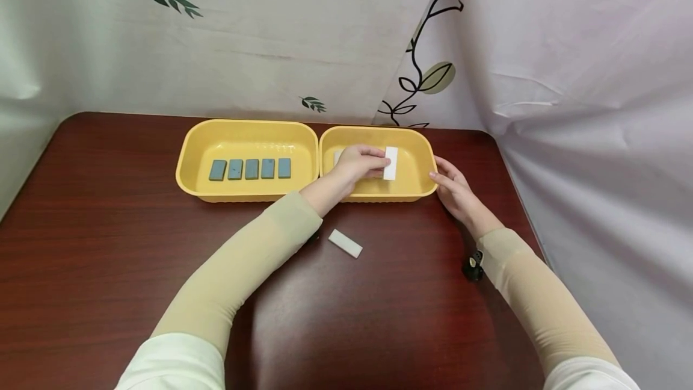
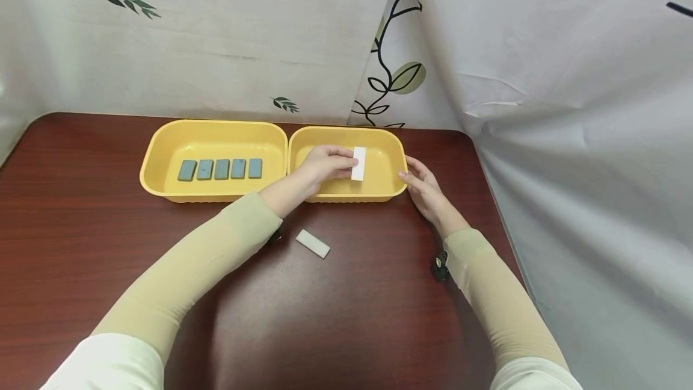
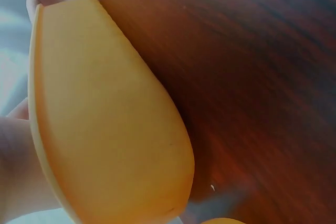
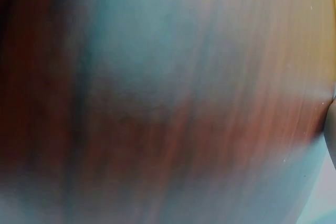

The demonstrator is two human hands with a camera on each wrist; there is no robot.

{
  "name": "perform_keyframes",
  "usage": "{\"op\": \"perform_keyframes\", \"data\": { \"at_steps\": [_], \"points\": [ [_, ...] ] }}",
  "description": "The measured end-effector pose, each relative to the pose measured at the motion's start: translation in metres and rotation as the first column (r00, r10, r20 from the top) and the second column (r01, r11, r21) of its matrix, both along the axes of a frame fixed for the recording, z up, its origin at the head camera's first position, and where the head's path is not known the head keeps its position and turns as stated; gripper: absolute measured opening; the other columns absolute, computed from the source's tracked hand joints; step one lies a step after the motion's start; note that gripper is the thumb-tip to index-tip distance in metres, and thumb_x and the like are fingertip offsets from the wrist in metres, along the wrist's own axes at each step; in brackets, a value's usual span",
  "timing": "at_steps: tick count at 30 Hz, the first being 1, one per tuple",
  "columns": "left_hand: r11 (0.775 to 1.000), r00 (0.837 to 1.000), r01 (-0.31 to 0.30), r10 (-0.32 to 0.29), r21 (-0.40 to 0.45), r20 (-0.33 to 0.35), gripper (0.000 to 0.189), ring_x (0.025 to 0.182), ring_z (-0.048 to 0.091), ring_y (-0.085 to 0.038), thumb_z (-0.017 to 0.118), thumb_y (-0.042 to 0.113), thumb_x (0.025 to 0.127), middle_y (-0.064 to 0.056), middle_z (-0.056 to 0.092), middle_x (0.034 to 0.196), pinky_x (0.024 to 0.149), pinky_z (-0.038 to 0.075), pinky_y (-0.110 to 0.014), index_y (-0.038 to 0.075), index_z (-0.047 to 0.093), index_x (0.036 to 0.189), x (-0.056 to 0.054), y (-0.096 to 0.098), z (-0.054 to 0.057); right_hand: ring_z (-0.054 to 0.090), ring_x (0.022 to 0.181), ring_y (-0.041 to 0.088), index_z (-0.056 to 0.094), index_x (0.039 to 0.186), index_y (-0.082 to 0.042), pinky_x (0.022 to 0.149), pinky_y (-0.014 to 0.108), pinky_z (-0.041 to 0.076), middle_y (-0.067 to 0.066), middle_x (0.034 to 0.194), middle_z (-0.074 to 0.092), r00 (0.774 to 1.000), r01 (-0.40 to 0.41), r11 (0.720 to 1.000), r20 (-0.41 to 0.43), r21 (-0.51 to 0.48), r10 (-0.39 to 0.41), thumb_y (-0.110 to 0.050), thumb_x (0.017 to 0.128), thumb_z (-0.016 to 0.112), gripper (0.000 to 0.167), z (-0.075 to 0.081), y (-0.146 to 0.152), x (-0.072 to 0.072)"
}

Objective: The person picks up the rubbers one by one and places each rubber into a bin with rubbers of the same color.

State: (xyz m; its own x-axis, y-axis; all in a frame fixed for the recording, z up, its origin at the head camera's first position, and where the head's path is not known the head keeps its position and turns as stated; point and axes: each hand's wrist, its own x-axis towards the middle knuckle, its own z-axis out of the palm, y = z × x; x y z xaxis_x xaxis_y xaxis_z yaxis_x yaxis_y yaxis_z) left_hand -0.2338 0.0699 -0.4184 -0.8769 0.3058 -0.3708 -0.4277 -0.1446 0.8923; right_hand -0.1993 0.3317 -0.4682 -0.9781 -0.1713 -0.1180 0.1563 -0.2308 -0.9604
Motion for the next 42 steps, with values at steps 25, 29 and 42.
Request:
{"op": "perform_keyframes", "data": {
  "at_steps": [25, 29, 42],
  "points": [
    [0.977, 0.995, 0.025, -0.044, -0.214, -0.085, 0.04, 0.073, 0.065, -0.012, 0.073, -0.002, 0.095, -0.008, 0.064, 0.098, 0.083, 0.064, -0.029, -0.002, 0.063, 0.134, -0.021, 0.012, 0.001, 0.065, 0.112, 0.004, 0.046, 0.143, -0.006, 0.097, 0.016, 0.052, -0.008, 0.121, 0.068, 1.0, -0.003, 1.0, 0.009, 0.027, 0.002, 0.005, 0.106, 0.042, 0.039, 0.0, 0.001, -0.001],
    [0.977, 0.994, 0.018, -0.041, -0.213, -0.104, 0.036, 0.074, 0.065, -0.011, 0.072, 0.0, 0.096, -0.009, 0.067, 0.095, 0.075, 0.063, -0.025, -0.002, 0.064, 0.13, -0.023, 0.015, 0.001, 0.065, 0.111, 0.004, 0.05, 0.139, -0.01, 0.097, 0.016, 0.052, -0.008, 0.12, 0.069, 1.0, 0.004, 1.0, 0.014, 0.023, -0.004, 0.005, 0.106, 0.042, 0.037, 0.0, 0.001, -0.001],
    [0.932, 0.985, -0.054, -0.01, -0.359, -0.172, 0.019, 0.069, 0.064, -0.011, 0.071, 0.014, 0.102, -0.004, 0.068, 0.081, 0.072, 0.062, -0.026, 0.001, 0.072, 0.117, -0.027, 0.026, 0.001, 0.065, 0.11, 0.006, 0.05, 0.138, -0.009, 0.095, 0.016, 0.053, -0.005, 0.119, 0.068, 1.0, 0.016, 1.0, 0.023, 0.018, -0.017, 0.005, 0.106, 0.043, 0.036, -0.001, 0.001, -0.001]
  ]
}}
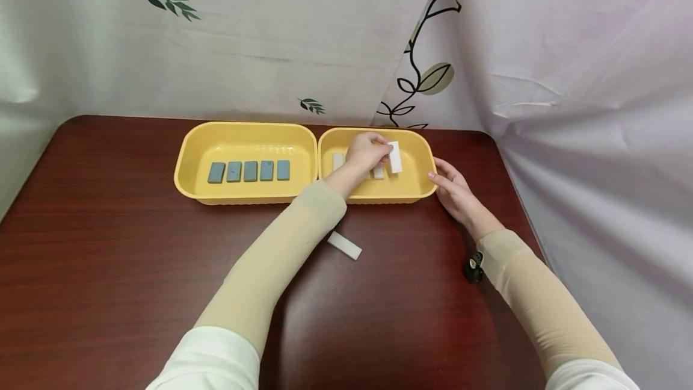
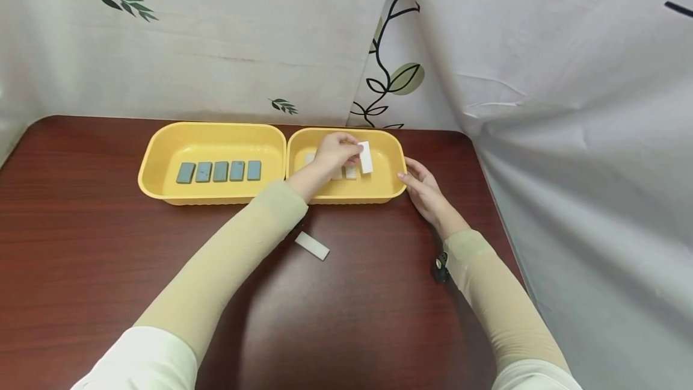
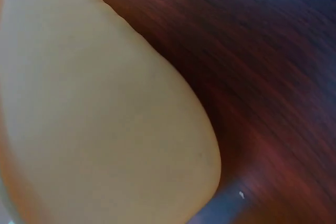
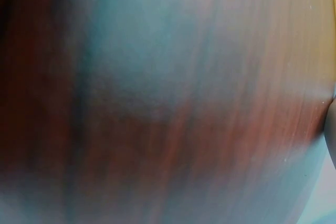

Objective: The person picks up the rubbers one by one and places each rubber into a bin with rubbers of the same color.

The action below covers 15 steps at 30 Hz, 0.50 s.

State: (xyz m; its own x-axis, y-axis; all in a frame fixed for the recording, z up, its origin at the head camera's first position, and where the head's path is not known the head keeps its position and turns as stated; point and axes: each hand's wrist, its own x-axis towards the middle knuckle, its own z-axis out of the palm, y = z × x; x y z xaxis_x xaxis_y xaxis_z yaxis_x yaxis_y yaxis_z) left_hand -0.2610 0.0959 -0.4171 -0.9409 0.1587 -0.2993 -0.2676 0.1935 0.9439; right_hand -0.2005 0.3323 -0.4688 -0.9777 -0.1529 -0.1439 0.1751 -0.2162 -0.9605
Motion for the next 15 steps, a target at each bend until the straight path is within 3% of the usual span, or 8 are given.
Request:
{"op": "perform_keyframes", "data": {
  "at_steps": [5, 9, 12, 15],
  "points": [
    [0.997, 1.0, -0.008, 0.006, -0.071, -0.026, 0.019, 0.073, 0.064, -0.011, 0.073, 0.014, 0.101, -0.007, 0.073, 0.09, 0.082, 0.063, -0.029, 0.002, 0.075, 0.115, -0.003, 0.0, -0.002, 0.063, 0.112, 0.008, 0.052, 0.138, -0.01, 0.097, 0.017, 0.052, -0.004, 0.121, 0.066, 1.0, 0.005, 1.0, -0.002, -0.007, -0.005, 0.006, 0.105, 0.044, 0.037, -0.001, -0.001, -0.001],
    [0.994, 0.998, 0.007, -0.013, -0.11, -0.06, 0.02, 0.073, 0.062, -0.009, 0.073, 0.014, 0.101, -0.013, 0.078, 0.103, 0.074, 0.059, -0.021, 0.002, 0.076, 0.116, -0.005, -0.002, -0.005, 0.063, 0.112, 0.009, 0.053, 0.136, -0.012, 0.097, 0.018, 0.052, -0.004, 0.122, 0.065, 1.0, 0.009, 1.0, -0.003, -0.005, -0.009, 0.005, 0.105, 0.045, 0.036, -0.001, -0.001, -0.001],
    [0.986, 0.994, 0.032, -0.049, -0.161, -0.101, 0.02, 0.071, 0.062, -0.009, 0.074, 0.015, 0.101, -0.014, 0.079, 0.109, 0.069, 0.054, -0.018, 0.003, 0.077, 0.116, -0.006, -0.004, -0.008, 0.063, 0.112, 0.009, 0.052, 0.137, -0.011, 0.097, 0.018, 0.052, -0.004, 0.122, 0.065, 1.0, 0.011, 1.0, -0.002, 0.001, -0.011, 0.005, 0.105, 0.045, 0.036, -0.001, -0.001, -0.001],
    [0.967, 0.982, 0.073, -0.112, -0.242, -0.151, 0.021, 0.073, 0.065, -0.01, 0.073, 0.017, 0.101, -0.013, 0.08, 0.109, 0.073, 0.055, -0.021, 0.004, 0.077, 0.116, -0.006, -0.006, -0.011, 0.063, 0.112, 0.008, 0.05, 0.139, -0.009, 0.097, 0.018, 0.052, -0.004, 0.123, 0.065, 1.0, 0.01, 1.0, 0.001, 0.008, -0.01, 0.005, 0.106, 0.044, 0.037, -0.002, 0.0, -0.001]
  ]
}}
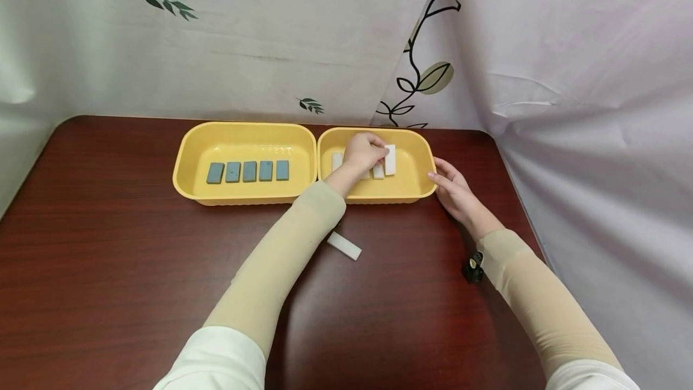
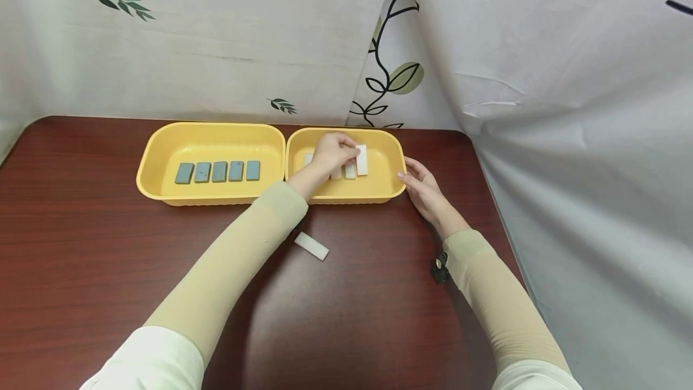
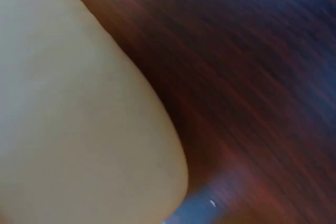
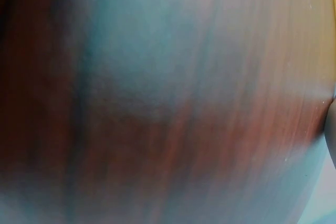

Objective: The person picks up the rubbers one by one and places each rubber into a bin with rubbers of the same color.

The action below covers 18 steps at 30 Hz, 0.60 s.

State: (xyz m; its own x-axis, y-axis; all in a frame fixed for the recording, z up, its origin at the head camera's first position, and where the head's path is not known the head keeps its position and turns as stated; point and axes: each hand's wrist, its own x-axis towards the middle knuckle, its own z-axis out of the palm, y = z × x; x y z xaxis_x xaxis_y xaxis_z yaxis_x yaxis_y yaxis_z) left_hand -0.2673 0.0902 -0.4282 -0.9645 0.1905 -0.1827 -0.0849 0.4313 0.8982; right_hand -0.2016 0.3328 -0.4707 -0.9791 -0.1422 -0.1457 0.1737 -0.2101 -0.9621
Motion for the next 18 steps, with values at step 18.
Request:
{"op": "perform_keyframes", "data": {
  "at_steps": [18],
  "points": [
    [0.979, 0.989, 0.062, -0.086, -0.194, -0.117, 0.02, 0.107, 0.074, -0.02, 0.071, 0.024, 0.103, -0.006, 0.079, 0.114, 0.094, 0.058, -0.033, 0.01, 0.077, 0.116, -0.0052, 0.0017, -0.0081, 0.065, 0.112, 0.008, 0.053, 0.136, -0.011, 0.097, 0.018, 0.052, -0.004, 0.122, 0.067, 1.0, -0.005, 1.0, -0.013, 0.001, 0.005, 0.005, 0.107, 0.043, 0.035, -0.0002, 0.0001, -0.0005]
  ]
}}
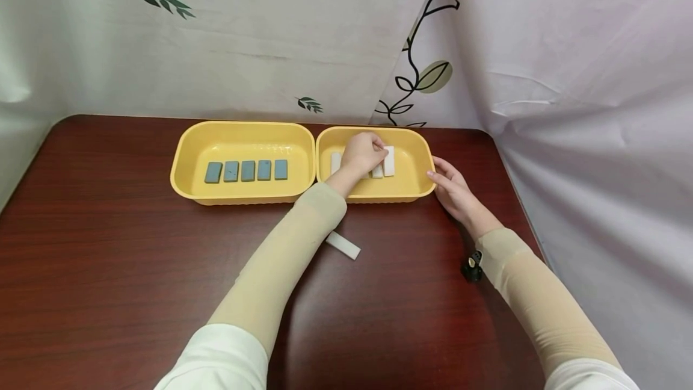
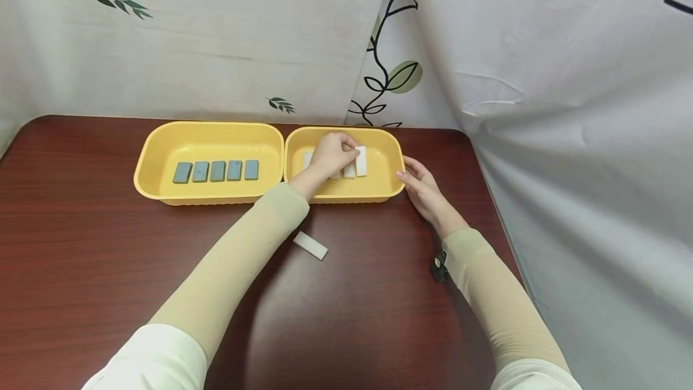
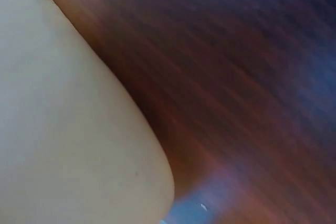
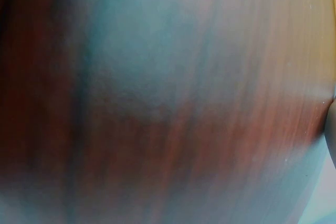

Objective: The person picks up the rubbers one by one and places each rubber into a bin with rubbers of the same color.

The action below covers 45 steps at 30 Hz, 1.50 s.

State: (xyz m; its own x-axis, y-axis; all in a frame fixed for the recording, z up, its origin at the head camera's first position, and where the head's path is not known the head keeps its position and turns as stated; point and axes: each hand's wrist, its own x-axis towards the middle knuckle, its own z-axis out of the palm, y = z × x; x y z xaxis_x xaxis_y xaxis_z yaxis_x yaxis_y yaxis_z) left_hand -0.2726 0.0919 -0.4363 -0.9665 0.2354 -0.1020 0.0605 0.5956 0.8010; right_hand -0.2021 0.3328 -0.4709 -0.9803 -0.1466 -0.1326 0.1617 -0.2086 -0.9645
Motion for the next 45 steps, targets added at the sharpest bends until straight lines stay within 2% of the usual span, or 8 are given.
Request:
{"op": "perform_keyframes", "data": {
  "at_steps": [5, 10, 15, 23, 33, 45],
  "points": [
    [0.999, 1.0, 0.001, -0.002, -0.034, -0.025, 0.018, 0.102, 0.073, -0.017, 0.073, 0.024, 0.101, -0.003, 0.079, 0.11, 0.09, 0.058, -0.032, 0.012, 0.078, 0.114, -0.0047, 0.0001, -0.0019, 0.064, 0.112, 0.008, 0.05, 0.14, -0.008, 0.097, 0.018, 0.052, -0.004, 0.123, 0.067, 1.0, -0.001, 1.0, 0.001, 0.009, 0.001, 0.004, 0.107, 0.044, 0.035, 0.0005, 0.0003, -0.0008],
    [0.999, 0.998, -0.002, 0.0, -0.037, -0.056, 0.016, 0.1, 0.071, -0.018, 0.075, 0.021, 0.101, -0.004, 0.078, 0.106, 0.091, 0.057, -0.033, 0.011, 0.078, 0.112, -0.0043, -0.0002, 0.0006, 0.064, 0.112, 0.008, 0.045, 0.145, -0.004, 0.097, 0.017, 0.052, -0.004, 0.122, 0.066, 1.0, 0.002, 1.0, 0.009, 0.016, -0.002, 0.003, 0.107, 0.044, 0.039, 0.0011, 0.0007, -0.0018],
    [0.998, 0.995, 0.011, -0.016, -0.057, -0.098, 0.016, 0.102, 0.072, -0.017, 0.075, 0.02, 0.1, -0.003, 0.079, 0.107, 0.093, 0.057, -0.031, 0.011, 0.079, 0.112, -0.0033, 0.0001, 0.0007, 0.064, 0.111, 0.009, 0.05, 0.139, -0.008, 0.096, 0.018, 0.052, -0.004, 0.12, 0.067, 1.0, 0.008, 1.0, 0.007, 0.002, -0.008, 0.004, 0.107, 0.044, 0.035, 0.0005, 0.0008, -0.0016],
    [0.994, 0.993, 0.026, -0.038, -0.105, -0.114, 0.019, 0.105, 0.071, -0.017, 0.073, 0.022, 0.102, -0.002, 0.079, 0.111, 0.095, 0.056, -0.031, 0.013, 0.08, 0.117, -0.0039, 0.0007, -0.0006, 0.065, 0.11, 0.008, 0.052, 0.138, -0.01, 0.095, 0.018, 0.052, -0.004, 0.12, 0.068, 1.0, 0.008, 1.0, 0.006, -0.004, -0.008, 0.004, 0.107, 0.044, 0.034, -0.0004, 0.0008, -0.0008],
    [0.993, 0.987, 0.079, -0.09, -0.088, -0.133, 0.016, 0.106, 0.071, -0.018, 0.074, 0.019, 0.101, -0.004, 0.077, 0.112, 0.095, 0.057, -0.033, 0.012, 0.077, 0.116, -0.0046, 0.0003, -0.0035, 0.065, 0.11, 0.008, 0.052, 0.139, -0.008, 0.095, 0.018, 0.052, -0.004, 0.119, 0.069, 1.0, 0.007, 1.0, 0.009, -0.002, -0.007, 0.005, 0.107, 0.043, 0.035, 0.0004, -0.0002, -0.0001],
    [0.984, 0.981, 0.105, -0.127, -0.145, -0.149, 0.023, 0.111, 0.07, -0.019, 0.075, 0.019, 0.1, -0.004, 0.076, 0.118, 0.099, 0.056, -0.034, 0.012, 0.076, 0.122, -0.0042, 0.0004, -0.0028, 0.064, 0.112, 0.008, 0.048, 0.142, -0.005, 0.097, 0.017, 0.052, -0.005, 0.121, 0.068, 1.0, 0.006, 1.0, 0.02, 0.009, -0.007, 0.004, 0.107, 0.043, 0.036, 0.0022, -0.001, 0.0005]
  ]
}}
